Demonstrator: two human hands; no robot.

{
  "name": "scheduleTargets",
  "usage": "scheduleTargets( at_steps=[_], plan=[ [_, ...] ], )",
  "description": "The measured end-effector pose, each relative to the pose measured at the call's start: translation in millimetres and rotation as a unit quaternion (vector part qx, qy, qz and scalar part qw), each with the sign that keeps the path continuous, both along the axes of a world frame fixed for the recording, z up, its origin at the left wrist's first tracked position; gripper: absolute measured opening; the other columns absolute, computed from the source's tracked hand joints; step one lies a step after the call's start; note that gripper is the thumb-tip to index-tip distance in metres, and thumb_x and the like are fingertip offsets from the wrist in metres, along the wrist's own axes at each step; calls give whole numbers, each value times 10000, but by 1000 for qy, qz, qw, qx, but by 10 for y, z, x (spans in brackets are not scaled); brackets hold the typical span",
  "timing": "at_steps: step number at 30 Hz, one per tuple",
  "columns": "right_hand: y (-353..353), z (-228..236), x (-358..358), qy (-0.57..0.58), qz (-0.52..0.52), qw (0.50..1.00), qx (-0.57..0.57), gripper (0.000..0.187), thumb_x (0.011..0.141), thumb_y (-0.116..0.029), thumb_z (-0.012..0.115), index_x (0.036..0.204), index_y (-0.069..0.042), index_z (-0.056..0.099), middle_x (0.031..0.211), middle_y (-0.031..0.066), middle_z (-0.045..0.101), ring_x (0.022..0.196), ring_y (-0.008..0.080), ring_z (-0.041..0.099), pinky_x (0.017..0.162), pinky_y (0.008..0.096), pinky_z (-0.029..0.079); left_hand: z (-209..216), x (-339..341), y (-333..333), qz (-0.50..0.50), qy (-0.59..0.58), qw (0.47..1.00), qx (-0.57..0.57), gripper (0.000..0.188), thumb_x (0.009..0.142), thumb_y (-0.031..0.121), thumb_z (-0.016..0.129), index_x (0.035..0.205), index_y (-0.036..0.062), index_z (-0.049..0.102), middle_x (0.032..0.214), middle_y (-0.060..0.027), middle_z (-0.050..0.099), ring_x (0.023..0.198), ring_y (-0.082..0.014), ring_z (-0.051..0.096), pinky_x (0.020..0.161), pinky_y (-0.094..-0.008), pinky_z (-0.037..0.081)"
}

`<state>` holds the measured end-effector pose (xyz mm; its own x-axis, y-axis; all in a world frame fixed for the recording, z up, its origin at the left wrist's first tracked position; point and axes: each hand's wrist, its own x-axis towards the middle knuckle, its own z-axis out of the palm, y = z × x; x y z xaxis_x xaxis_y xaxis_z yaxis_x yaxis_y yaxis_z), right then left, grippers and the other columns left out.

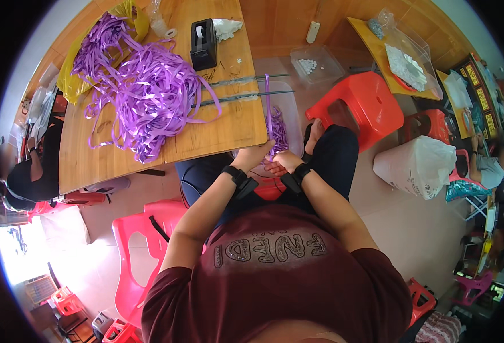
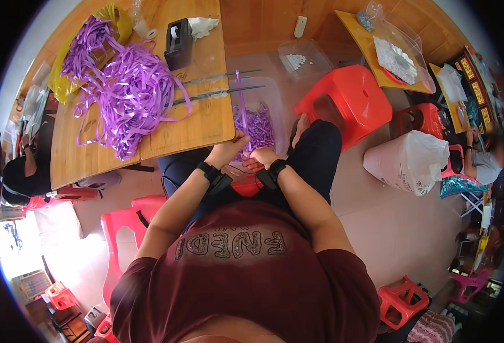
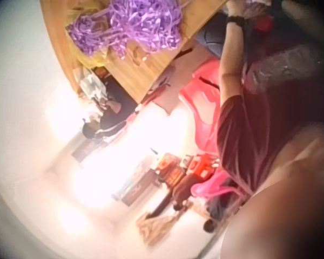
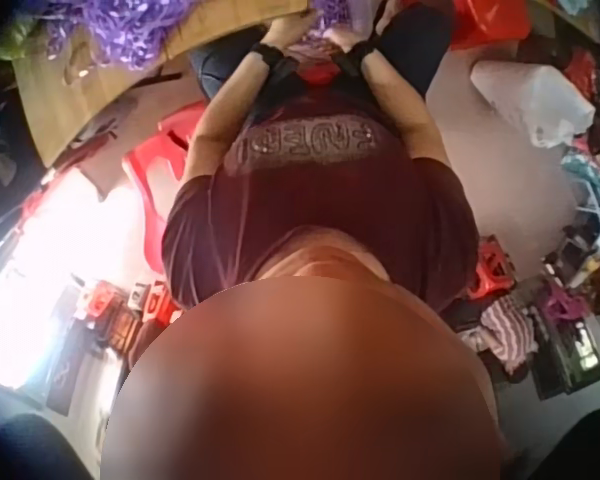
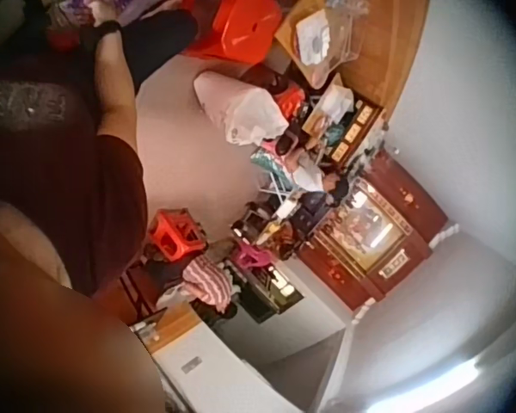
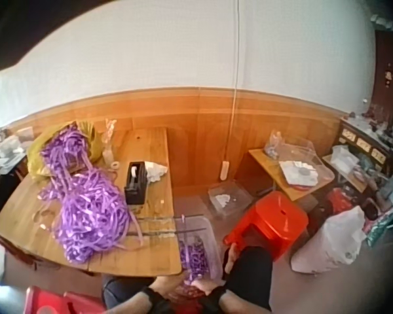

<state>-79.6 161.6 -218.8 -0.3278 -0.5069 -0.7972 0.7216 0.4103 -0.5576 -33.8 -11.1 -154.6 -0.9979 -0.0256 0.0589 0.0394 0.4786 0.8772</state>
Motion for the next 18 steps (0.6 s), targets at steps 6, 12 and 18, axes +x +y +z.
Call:
scheduleTargets(
  at_steps=[6, 12, 18],
  plan=[
    [75, 93, -67, 14, -131, 991, -20, 370, 919, -421, 698, 964, -54, 683, 816, 61, 710, 545, 116, 593, 455, 248, 464, 158, 176, -159, -88, -67, 989, 96, 157, 957, 146, 657, 916, -6, 660, 762, -18, 616, 714, -92, 536, 646, -256, 440],
    [27, 295, 24, 240, 121, 962, 48, 287, 877, -299, 715, 851, -14, 722, 742, 73, 696, 559, 146, 585, 485, 286, 473, 401, 353, -264, -54, -46, 980, 184, 220, 986, 166, 626, 1071, -24, 696, 884, -5, 689, 786, -90, 601, 730, -247, 483],
    [-24, 387, 151, 146, 159, 976, 24, 185, 844, -145, 670, 887, 20, 740, 812, 127, 737, 733, 233, 721, 618, 349, 567, 199, 400, -204, -80, -116, 990, -24, 211, 913, 166, 696, 1078, 38, 726, 899, -100, 706, 788, -144, 655, 725, -283, 517]
  ],
)
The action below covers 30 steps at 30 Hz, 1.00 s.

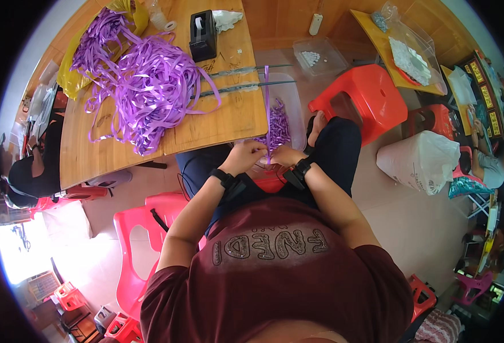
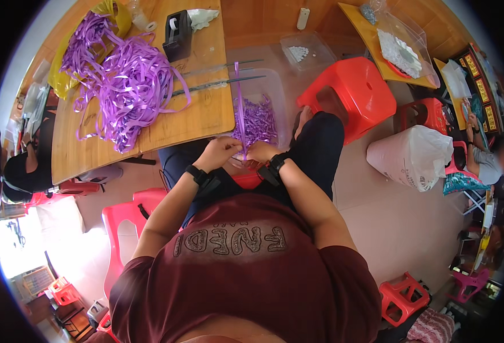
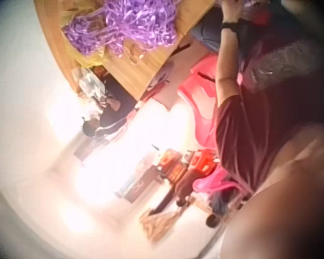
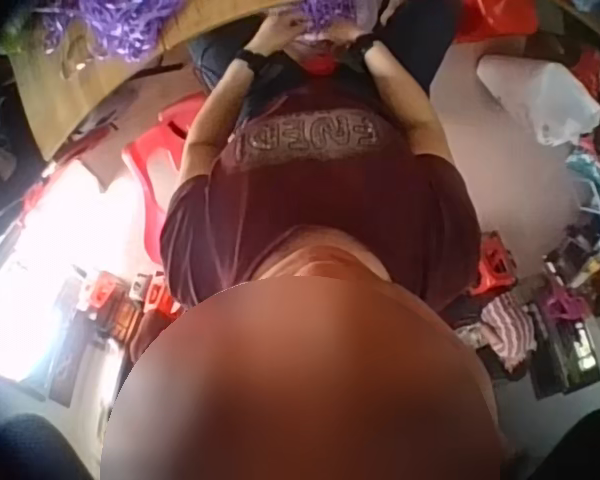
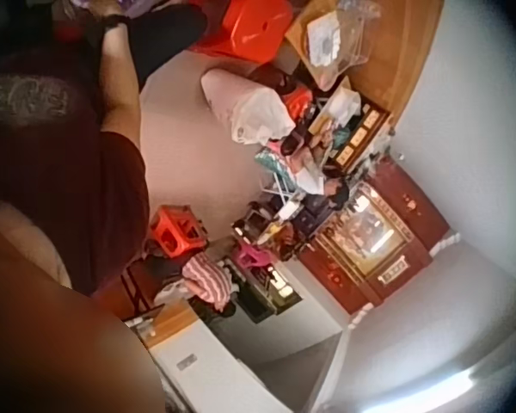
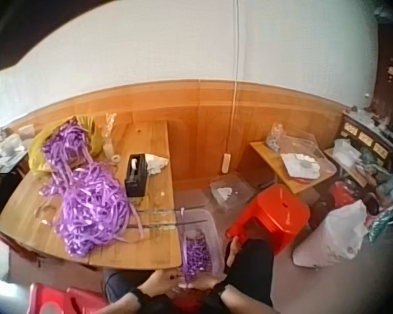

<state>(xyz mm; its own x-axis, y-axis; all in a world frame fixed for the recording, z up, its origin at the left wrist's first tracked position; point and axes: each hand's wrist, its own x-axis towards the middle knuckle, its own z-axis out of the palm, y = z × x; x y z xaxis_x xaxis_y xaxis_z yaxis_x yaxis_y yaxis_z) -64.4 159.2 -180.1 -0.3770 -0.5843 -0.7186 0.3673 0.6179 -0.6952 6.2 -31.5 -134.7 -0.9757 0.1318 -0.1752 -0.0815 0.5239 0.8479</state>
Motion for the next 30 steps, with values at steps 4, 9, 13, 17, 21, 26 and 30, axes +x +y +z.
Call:
scheduleTargets(
  at_steps=[4, 9, 13, 17, 21, 26, 30],
  plan=[
    [118, -35, -44, -21, 3, 1000, -20, 201, 866, -141, 658, 972, 8, 743, 878, 131, 746, 758, 241, 730, 646, 345, 577, -87, -64, 103, -30, -5, 999, 36, 217, 910, 165, 702, 1082, 35, 728, 908, -93, 705, 799, -146, 657, 735, -285, 519],
    [189, 18, -28, -16, 42, 999, -29, 431, 835, -438, 790, 961, -28, 747, 894, 81, 752, 707, 155, 693, 582, 274, 541, -194, -188, 86, -28, -24, 991, 126, 169, 911, 167, 713, 990, 18, 729, 912, -74, 678, 837, -137, 627, 773, -265, 503],
    [233, 66, 24, -20, 56, 998, -25, 194, 857, -192, 715, 971, -43, 764, 894, 74, 749, 708, 154, 692, 614, 278, 534, -107, -152, 78, -121, 91, 987, 51, 162, 919, 169, 711, 929, 7, 716, 857, -42, 653, 821, -110, 596, 757, -261, 485],
    [256, 191, 65, -43, 43, 997, -44, 197, 865, -217, 728, 949, -42, 763, 819, 29, 737, 693, 131, 682, 610, 267, 528, 122, -192, 173, -16, -24, 984, 178, 189, 896, 184, 744, 867, 6, 689, 794, -13, 616, 743, -110, 558, 677, -287, 459],
    [350, 147, -69, 42, -20, 995, -86, 235, 889, -230, 728, 996, -21, 736, 886, 43, 740, 745, 130, 680, 637, 265, 527, 324, -277, 227, 108, 75, 963, 237, 208, 881, 181, 762, 848, 4, 660, 740, -12, 605, 689, -113, 551, 632, -287, 458],
    [207, 647, -329, 317, -267, 901, -129, 209, 907, -139, 673, 1068, -8, 699, 936, 59, 729, 796, 135, 668, 684, 254, 509, 385, -234, 230, 87, 126, 982, 114, 206, 875, 182, 770, 852, 6, 664, 741, -19, 629, 692, -119, 570, 635, -291, 470],
    [-50, 1057, -357, 370, -231, 870, -229, 205, 912, -63, 623, 1098, -2, 681, 911, 13, 672, 797, 86, 606, 705, 215, 471, 459, -226, 277, 82, 111, 985, 105, 189, 876, 180, 766, 878, 6, 691, 750, -26, 647, 687, -123, 574, 646, -291, 476]
  ],
)
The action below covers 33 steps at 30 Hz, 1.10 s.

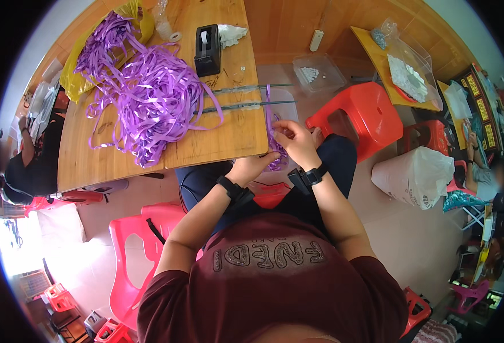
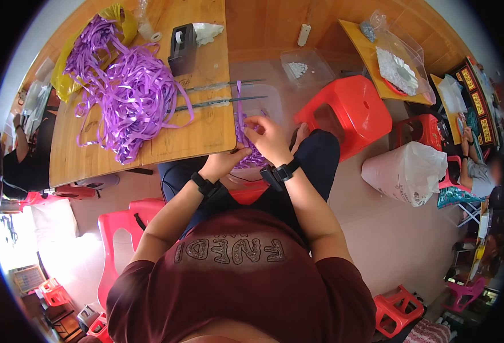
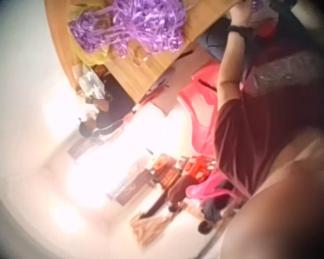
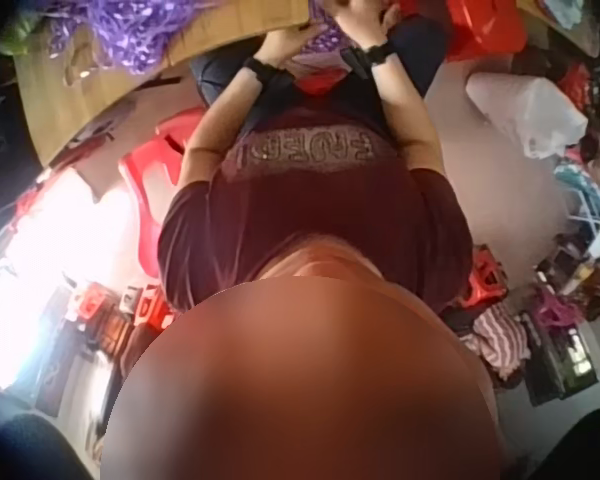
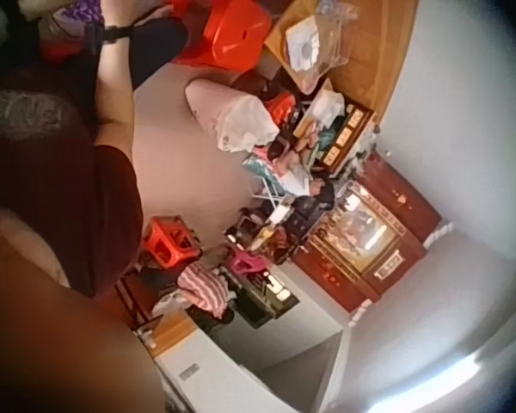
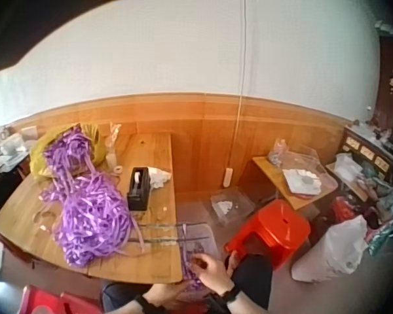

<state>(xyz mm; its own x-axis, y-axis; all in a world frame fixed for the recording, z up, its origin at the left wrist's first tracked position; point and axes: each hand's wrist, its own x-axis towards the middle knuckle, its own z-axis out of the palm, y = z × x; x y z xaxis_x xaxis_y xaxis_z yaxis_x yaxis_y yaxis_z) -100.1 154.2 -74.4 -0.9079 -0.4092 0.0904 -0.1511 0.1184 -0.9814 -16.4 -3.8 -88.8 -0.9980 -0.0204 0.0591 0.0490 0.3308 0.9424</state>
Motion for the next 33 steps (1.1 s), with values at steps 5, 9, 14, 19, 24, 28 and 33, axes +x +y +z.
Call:
scheduleTargets(
  at_steps=[5, 9, 14, 19, 24, 28, 33],
  plan=[
    [-59, 132, -107, -99, 4, 988, -122, 222, 926, -39, 608, 1132, 34, 651, 980, 1, 657, 863, 47, 577, 743, 177, 449, 45, 47, -31, -34, -51, 998, -14, 184, 894, 190, 750, 895, 9, 717, 734, -27, 664, 673, -111, 578, 645, -286, 477],
    [-168, 13, -174, -98, -23, 991, -92, 212, 945, -143, 685, 1067, 30, 666, 920, -13, 660, 819, 42, 585, 711, 173, 452, 22, 52, -49, -82, -81, 993, 16, 171, 907, 183, 734, 903, 12, 734, 767, -34, 697, 684, -99, 592, 641, -275, 476],
    [-216, 240, -131, -115, 7, 988, -98, 185, 951, -174, 695, 995, 5, 678, 826, -43, 628, 727, 30, 551, 655, 175, 423, 56, 22, -71, -88, -81, 993, 20, 178, 908, 185, 736, 896, 8, 734, 773, -36, 703, 693, -92, 600, 645, -261, 480],
    [-105, 131, -89, -143, 76, 971, -179, 152, 966, -165, 672, 982, -14, 677, 776, -58, 590, 670, 23, 506, 622, 186, 397, 57, 85, -43, -110, -92, 989, 22, 179, 908, 189, 736, 877, 12, 736, 752, -26, 695, 696, -87, 606, 635, -263, 485],
    [-90, 37, 19, -179, 88, 963, -179, 190, 944, -150, 689, 1086, -28, 657, 780, -50, 604, 679, 30, 497, 609, 188, 383, 21, 204, -29, -135, -141, 981, -8, 187, 896, 200, 735, 889, 13, 731, 756, -55, 694, 694, -114, 619, 648, -285, 496],
    [-44, 85, 62, -222, 93, 956, -166, 296, 943, -140, 689, 1203, -16, 622, 813, -37, 626, 702, 45, 555, 641, 184, 420, 48, 296, -40, -198, -73, 974, -79, 210, 878, 216, 740, 906, 10, 721, 756, -90, 682, 699, -149, 629, 667, -312, 508],
    [-39, 34, 52, -239, 79, 954, -162, 224, 953, -169, 676, 1116, -16, 670, 760, -36, 609, 660, 44, 523, 613, 190, 397, 71, 378, -56, -230, -78, 967, -73, 219, 896, 238, 731, 920, 21, 721, 735, -76, 667, 685, -145, 613, 646, -312, 494]
  ],
)
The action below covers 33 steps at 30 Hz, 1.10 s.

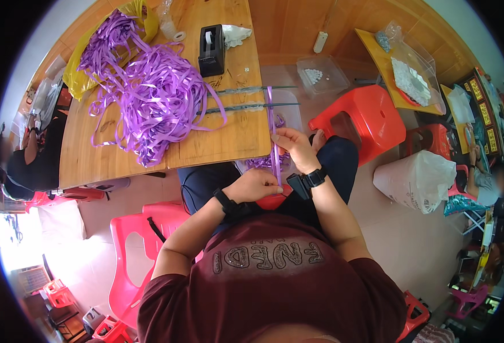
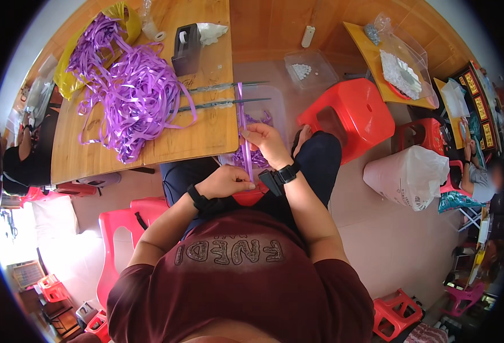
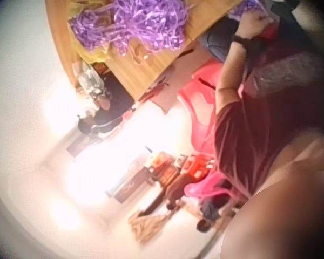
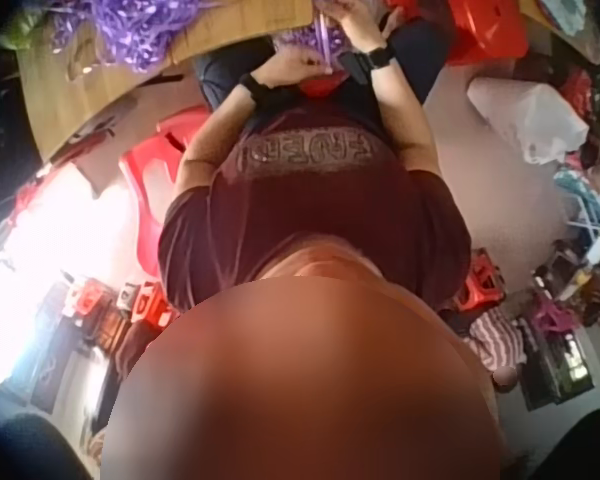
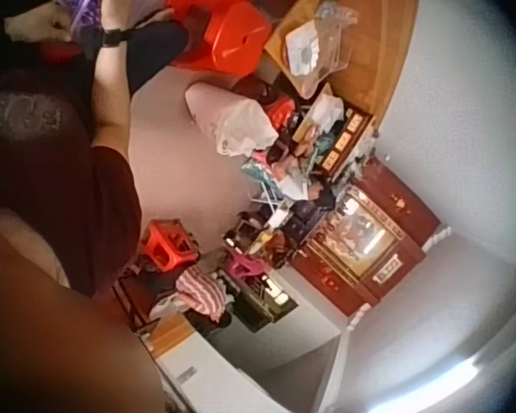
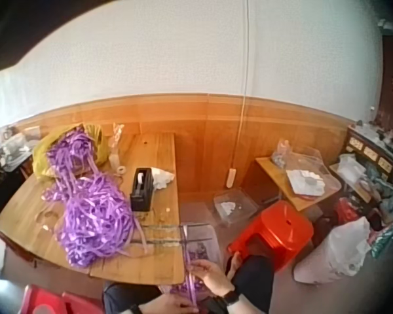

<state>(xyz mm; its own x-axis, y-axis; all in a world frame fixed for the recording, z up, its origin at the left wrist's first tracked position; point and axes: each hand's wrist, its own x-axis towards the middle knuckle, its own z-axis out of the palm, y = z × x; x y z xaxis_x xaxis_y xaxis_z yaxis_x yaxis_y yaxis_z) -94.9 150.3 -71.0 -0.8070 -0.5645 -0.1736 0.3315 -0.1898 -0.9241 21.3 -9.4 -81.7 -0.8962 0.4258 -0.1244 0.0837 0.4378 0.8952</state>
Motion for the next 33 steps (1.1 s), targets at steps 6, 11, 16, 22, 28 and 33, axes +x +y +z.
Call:
scheduleTargets(
  at_steps=[6, 11, 16, 22, 28, 33],
  plan=[
    [-81, 9, -164, 17, 14, 1000, 4, 200, 967, -173, 660, 1063, -1, 694, 774, -30, 615, 662, 51, 536, 620, 195, 408, 98, 13, 43, -9, -206, 972, 112, 259, 953, 271, 680, 879, 29, 737, 644, -13, 615, 536, -73, 495, 516, -251, 396],
    [-256, 57, -355, 19, -61, 998, -4, 211, 961, -216, 671, 1071, -42, 718, 867, -39, 680, 754, 30, 567, 642, 202, 412, -7, 7, 77, -35, -270, 953, 132, 352, 1003, 336, 603, 902, 33, 753, 635, 10, 609, 494, -55, 450, 493, -231, 370],
    [-242, 97, -414, 51, -94, 994, -6, 232, 949, -239, 688, 1044, -32, 735, 910, -22, 710, 756, 43, 580, 658, 212, 419, 21, 26, 167, -86, -317, 930, 163, 383, 1016, 372, 575, 963, 43, 765, 637, 23, 613, 491, -60, 453, 501, -234, 377],
    [-129, 138, -300, 39, -66, 997, 27, 274, 932, -280, 711, 1013, -21, 743, 810, -34, 666, 701, 48, 549, 641, 217, 417, 207, 64, 150, -159, -246, 950, 103, 372, 1012, 396, 577, 1022, 78, 768, 604, 12, 587, 526, -63, 491, 538, -243, 402],
    [140, 158, 90, 60, 62, 994, 74, 267, 939, -245, 701, 944, 21, 732, 770, -13, 633, 684, 73, 530, 663, 214, 405, 249, 107, 101, -134, -265, 951, 80, 398, 1011, 431, 562, 1032, 93, 770, 580, 4, 575, 536, -68, 512, 550, -239, 408],
    [398, 131, 419, 125, 129, 971, 158, 247, 950, -190, 658, 1017, 38, 724, 880, 28, 682, 827, 110, 610, 794, 258, 482, 217, 133, 106, -111, -316, 931, 146, 409, 1035, 393, 523, 1011, 65, 766, 713, 19, 663, 530, -56, 502, 559, -229, 415]
  ],
)
